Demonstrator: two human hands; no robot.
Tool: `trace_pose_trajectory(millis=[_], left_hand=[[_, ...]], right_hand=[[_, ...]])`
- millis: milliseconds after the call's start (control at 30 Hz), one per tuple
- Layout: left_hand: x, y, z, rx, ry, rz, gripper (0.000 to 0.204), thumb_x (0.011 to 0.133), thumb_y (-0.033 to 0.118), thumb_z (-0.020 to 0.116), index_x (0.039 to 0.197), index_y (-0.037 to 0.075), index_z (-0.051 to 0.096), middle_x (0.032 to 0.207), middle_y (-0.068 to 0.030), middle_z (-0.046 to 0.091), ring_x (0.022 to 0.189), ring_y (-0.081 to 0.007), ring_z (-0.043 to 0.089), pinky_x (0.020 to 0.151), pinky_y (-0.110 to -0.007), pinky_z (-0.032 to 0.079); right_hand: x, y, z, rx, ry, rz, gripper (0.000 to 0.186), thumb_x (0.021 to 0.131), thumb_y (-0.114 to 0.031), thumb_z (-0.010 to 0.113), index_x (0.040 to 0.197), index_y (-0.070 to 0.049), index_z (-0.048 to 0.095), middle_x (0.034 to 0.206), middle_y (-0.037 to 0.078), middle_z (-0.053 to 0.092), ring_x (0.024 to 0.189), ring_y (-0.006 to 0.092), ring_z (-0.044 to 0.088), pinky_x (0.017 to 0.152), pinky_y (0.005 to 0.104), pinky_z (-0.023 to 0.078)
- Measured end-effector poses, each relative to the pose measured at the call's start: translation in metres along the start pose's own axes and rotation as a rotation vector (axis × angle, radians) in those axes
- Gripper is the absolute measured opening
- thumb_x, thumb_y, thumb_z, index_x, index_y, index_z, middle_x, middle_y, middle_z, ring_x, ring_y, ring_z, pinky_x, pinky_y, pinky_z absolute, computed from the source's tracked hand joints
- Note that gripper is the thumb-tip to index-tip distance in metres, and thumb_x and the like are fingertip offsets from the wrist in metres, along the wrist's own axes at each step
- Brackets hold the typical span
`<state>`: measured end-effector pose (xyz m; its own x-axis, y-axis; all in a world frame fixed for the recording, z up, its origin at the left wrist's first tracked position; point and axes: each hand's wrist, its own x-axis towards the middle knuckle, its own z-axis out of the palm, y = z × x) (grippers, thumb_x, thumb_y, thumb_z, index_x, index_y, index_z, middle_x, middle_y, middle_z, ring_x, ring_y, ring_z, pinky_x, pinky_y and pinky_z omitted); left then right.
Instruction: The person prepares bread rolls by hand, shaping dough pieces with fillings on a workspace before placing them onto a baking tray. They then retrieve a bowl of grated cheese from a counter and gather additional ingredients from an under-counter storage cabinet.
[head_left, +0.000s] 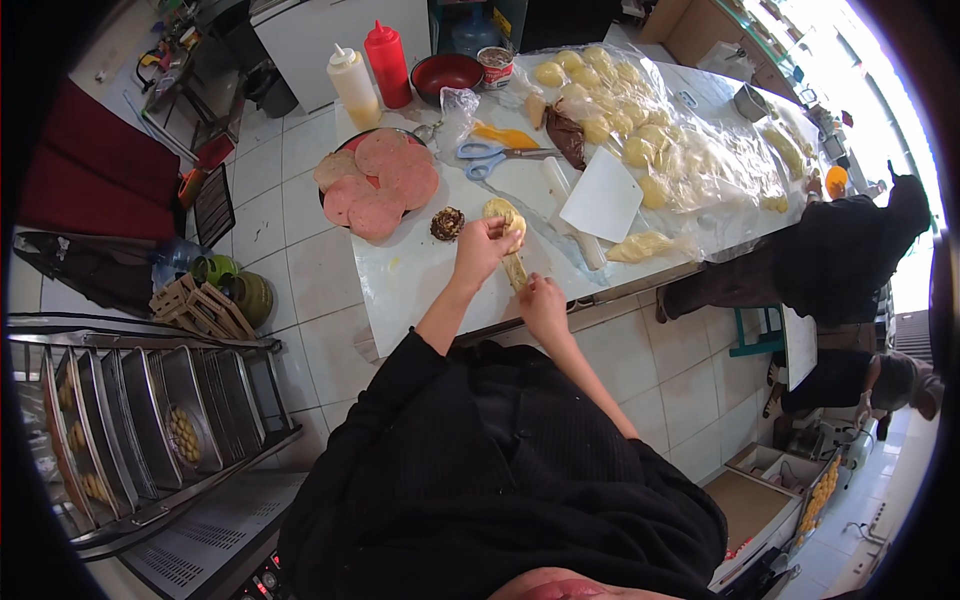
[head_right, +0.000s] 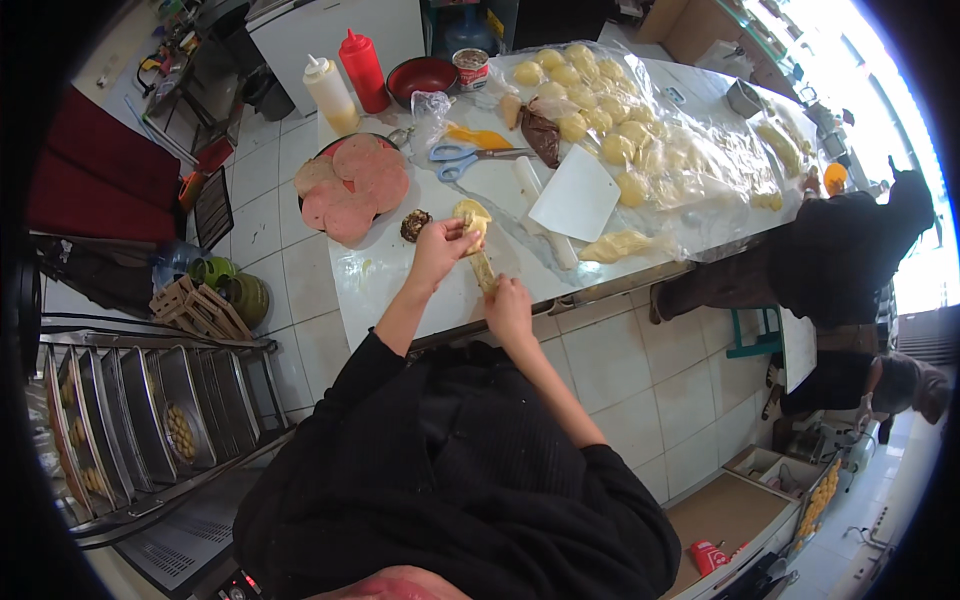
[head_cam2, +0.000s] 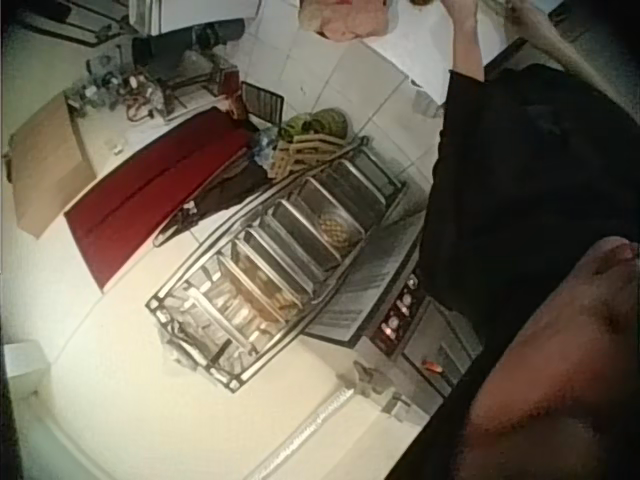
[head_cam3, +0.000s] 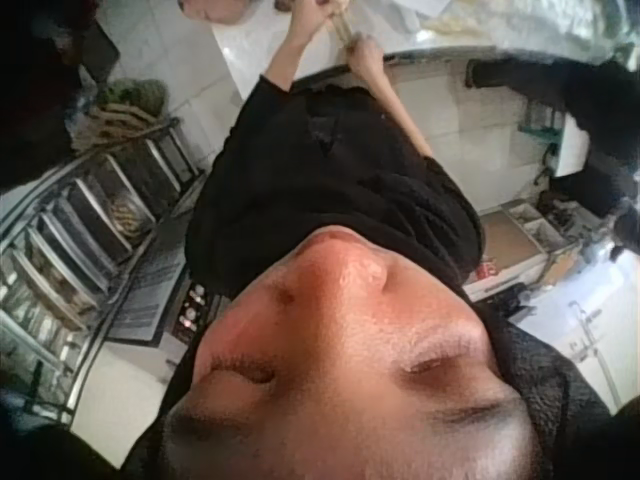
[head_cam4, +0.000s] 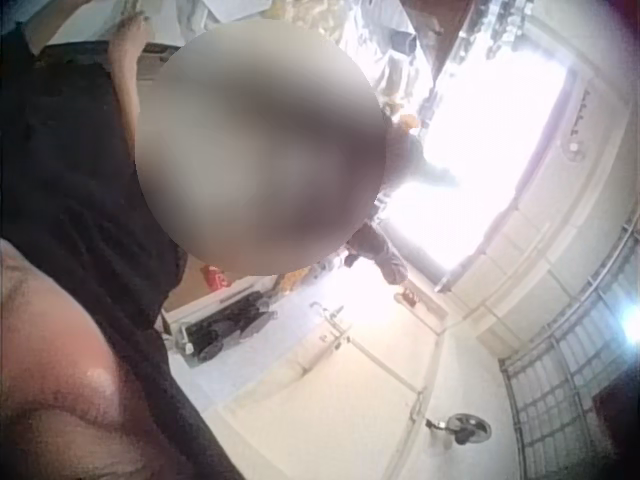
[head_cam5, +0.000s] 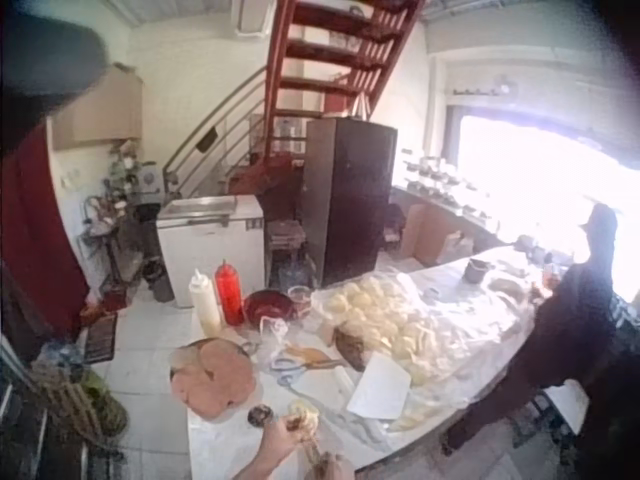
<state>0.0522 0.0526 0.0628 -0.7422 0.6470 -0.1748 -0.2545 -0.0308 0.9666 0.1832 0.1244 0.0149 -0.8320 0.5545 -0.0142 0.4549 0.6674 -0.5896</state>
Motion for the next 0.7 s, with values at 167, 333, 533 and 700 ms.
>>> trace_pose_trajectory(millis=[167, 333, 533, 700], left_hand=[[0.01, 0.023, -0.005, 0.073, -0.03, 0.051, 0.026, 0.078, 0.004, 0.059, 0.101, -0.008, 0.055, 0.083, -0.0076, 0.062, 0.07, -0.011, 0.06, 0.066, -0.021, 0.049], [0.018, 0.037, -0.013, 0.363, 0.057, 0.2, 0.023, 0.077, 0.006, 0.059, 0.097, -0.006, 0.058, 0.079, -0.005, 0.063, 0.067, -0.0071, 0.058, 0.062, -0.019, 0.046], [0.015, 0.048, -0.017, 0.58, 0.164, 0.358, 0.022, 0.074, 0.008, 0.061, 0.093, -0.002, 0.061, 0.067, -0.0034, 0.062, 0.058, -0.0048, 0.054, 0.052, -0.02, 0.041], [-0.003, 0.057, -0.018, 0.678, 0.196, 0.338, 0.019, 0.071, 0.008, 0.061, 0.087, -0.001, 0.062, 0.066, -0.01, 0.061, 0.057, -0.0146, 0.056, 0.052, -0.025, 0.042]], right_hand=[[0.001, -0.003, 0.006, -0.089, 0.067, -0.033, 0.028, 0.065, -0.006, 0.063, 0.089, 0.002, 0.052, 0.081, 0.02, 0.055, 0.079, 0.0366, 0.054, 0.072, 0.0429, 0.043], [0.004, -0.007, 0.011, -0.081, 0.009, -0.021, 0.027, 0.065, -0.006, 0.061, 0.088, 0.001, 0.05, 0.082, 0.02, 0.056, 0.079, 0.0365, 0.054, 0.073, 0.0414, 0.043], [0.023, 0.01, -0.007, 0.144, -0.208, 0.072, 0.027, 0.062, -0.016, 0.066, 0.082, 0.001, 0.059, 0.072, 0.017, 0.06, 0.07, 0.0302, 0.059, 0.066, 0.0345, 0.047], [0.039, 0.034, -0.037, 0.383, -0.266, 0.227, 0.024, 0.066, -0.015, 0.068, 0.08, 0.002, 0.061, 0.065, 0.007, 0.059, 0.059, 0.0124, 0.056, 0.055, 0.025, 0.046]])
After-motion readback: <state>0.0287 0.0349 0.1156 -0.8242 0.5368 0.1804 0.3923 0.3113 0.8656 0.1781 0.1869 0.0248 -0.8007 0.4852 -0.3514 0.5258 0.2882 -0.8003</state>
